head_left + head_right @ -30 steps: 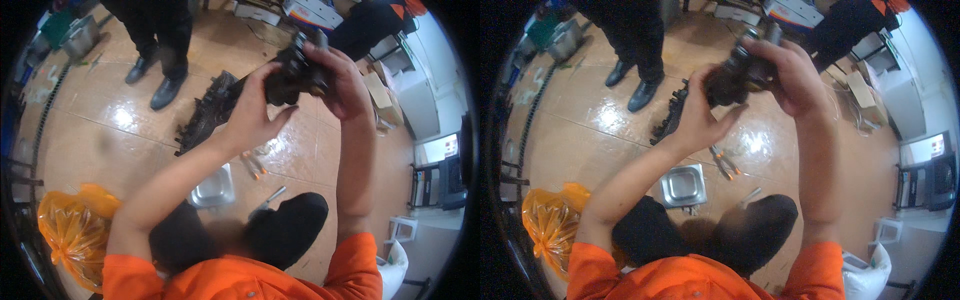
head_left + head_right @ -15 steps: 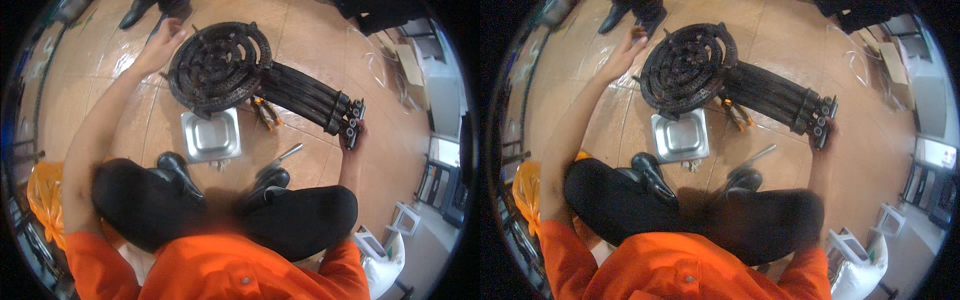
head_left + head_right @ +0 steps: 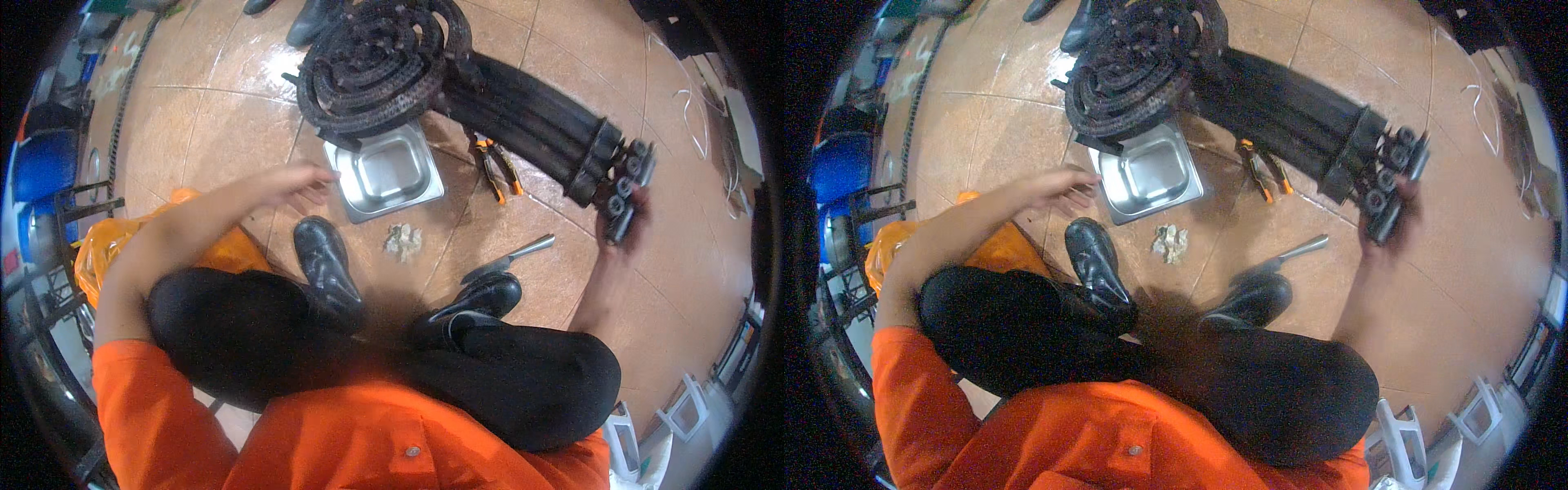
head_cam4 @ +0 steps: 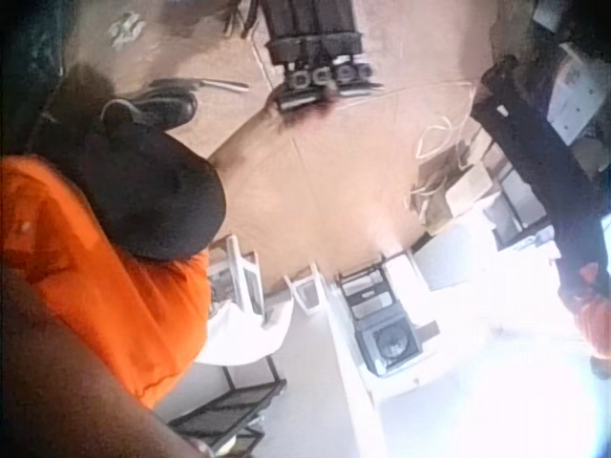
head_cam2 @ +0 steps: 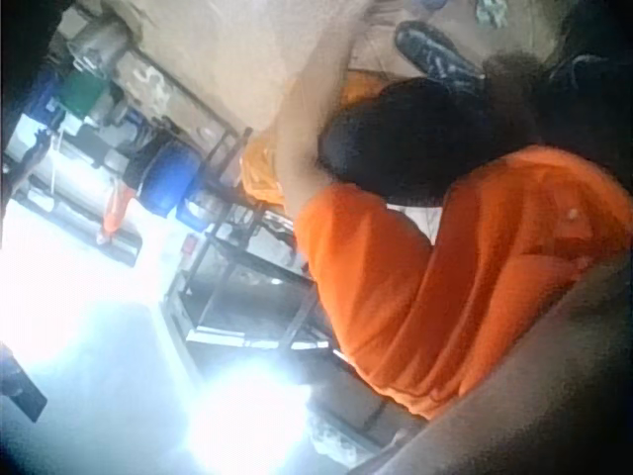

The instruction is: The person sits on the floor and uses pliers to adjust a bolt on a mechanical part. They then wipe the part with a cloth, pick up a metal tray, and move to a different area to connect a hose to the part.

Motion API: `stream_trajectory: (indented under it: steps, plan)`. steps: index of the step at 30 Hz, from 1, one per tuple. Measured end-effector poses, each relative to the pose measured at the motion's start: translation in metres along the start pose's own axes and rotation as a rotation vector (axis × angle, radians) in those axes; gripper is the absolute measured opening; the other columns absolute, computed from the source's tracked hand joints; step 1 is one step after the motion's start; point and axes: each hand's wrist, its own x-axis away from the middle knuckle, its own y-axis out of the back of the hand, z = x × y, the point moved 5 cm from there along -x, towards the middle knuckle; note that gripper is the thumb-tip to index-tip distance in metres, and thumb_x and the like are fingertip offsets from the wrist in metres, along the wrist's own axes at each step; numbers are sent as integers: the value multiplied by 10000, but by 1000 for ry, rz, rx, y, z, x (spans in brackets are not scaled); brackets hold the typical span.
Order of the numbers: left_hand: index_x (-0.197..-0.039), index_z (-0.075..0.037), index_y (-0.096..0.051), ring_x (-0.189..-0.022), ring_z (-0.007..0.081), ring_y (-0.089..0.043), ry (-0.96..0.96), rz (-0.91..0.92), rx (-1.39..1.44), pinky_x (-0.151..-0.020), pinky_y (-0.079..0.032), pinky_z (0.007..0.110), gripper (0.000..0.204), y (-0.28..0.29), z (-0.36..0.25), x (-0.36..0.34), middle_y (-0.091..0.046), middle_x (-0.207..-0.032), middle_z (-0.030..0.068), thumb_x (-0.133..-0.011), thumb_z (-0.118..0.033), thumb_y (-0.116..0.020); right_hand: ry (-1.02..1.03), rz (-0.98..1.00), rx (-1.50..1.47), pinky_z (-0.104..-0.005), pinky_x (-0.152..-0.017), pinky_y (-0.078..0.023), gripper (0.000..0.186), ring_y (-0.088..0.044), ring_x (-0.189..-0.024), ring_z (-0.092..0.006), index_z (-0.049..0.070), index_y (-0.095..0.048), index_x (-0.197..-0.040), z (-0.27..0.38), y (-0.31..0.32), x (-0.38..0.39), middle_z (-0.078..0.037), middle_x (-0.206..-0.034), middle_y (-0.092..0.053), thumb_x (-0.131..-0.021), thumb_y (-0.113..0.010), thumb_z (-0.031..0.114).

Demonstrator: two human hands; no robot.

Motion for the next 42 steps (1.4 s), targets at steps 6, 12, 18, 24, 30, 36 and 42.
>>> stream_trajectory:
  steps: [6, 12, 18, 24, 30, 36, 42]
  plan:
    - [-1374, 6, -364, -1073, 356, -582, -82, -55, 265, -831, -550, 521, 582, -39, 26, -30, -532, -1249, 210, -944, -320, -580, -44, 101, -52, -366, -766, -581, 427, -668, -899, -249, -43, -488, -1258, 13, -38, -25, -184, -1067, -651, -850, -546, 71]
    - [-1249, 41, -493, -801, 297, -681, -136, -143, 52, -637, -610, 433, 427, 78, 68, -2, -646, -1013, 186, -962, -275, -506, 23, -307, 38, -330, -665, -576, 346, -660, -781, -228, 2, -569, -1137, -34, -2, 31, -125, -934, -665, -808, -550, 108]
    - [-1099, 52, -569, -711, 257, -681, -115, -46, -121, -608, -613, 400, 348, 122, 58, 30, -641, -873, 164, -957, -249, -468, -237, -364, -138, -405, -692, -560, 301, -660, -806, -282, 15, -623, -1056, -115, 41, 107, -144, -936, -676, -808, -549, 170]
    - [-764, 2, -589, -461, 179, -512, -4, -271, -552, -390, -385, 342, 286, 142, -11, 38, -535, -635, 61, -855, -257, -506, -206, -286, -280, -484, -848, -538, 316, -656, -920, -304, 10, -624, -1076, -116, 51, 105, -151, -1014, -684, -814, -574, 179]
    - [-494, -37, -527, -341, 208, -485, 259, -446, -1174, -393, -430, 386, 478, 197, -1, 45, -520, -433, 93, -888, -300, -466, -152, -198, -237, -523, -916, -525, 375, -653, -1029, -321, -2, -585, -1196, -80, 12, 97, -170, -1117, -670, -866, -558, 172]
    - [-682, -53, -541, -340, 132, -424, 193, -681, -430, -326, -360, 285, 360, 284, 127, 39, -472, -479, 22, -924, -311, -476, -265, -477, -118, -494, -821, -547, 322, -657, -889, -274, 14, -587, -1135, -125, 43, 116, -116, -1031, -668, -839, -577, 138]
    - [-735, -98, -494, -360, 76, -364, -1, -677, 149, -314, -329, 216, 321, 269, 146, 23, -418, -522, -28, -960, -325, -463, -684, -556, -74, -625, -1031, -354, 370, -528, -1174, -289, 30, -568, -1173, -179, 83, 152, -127, -1162, -596, -811, -509, 82]
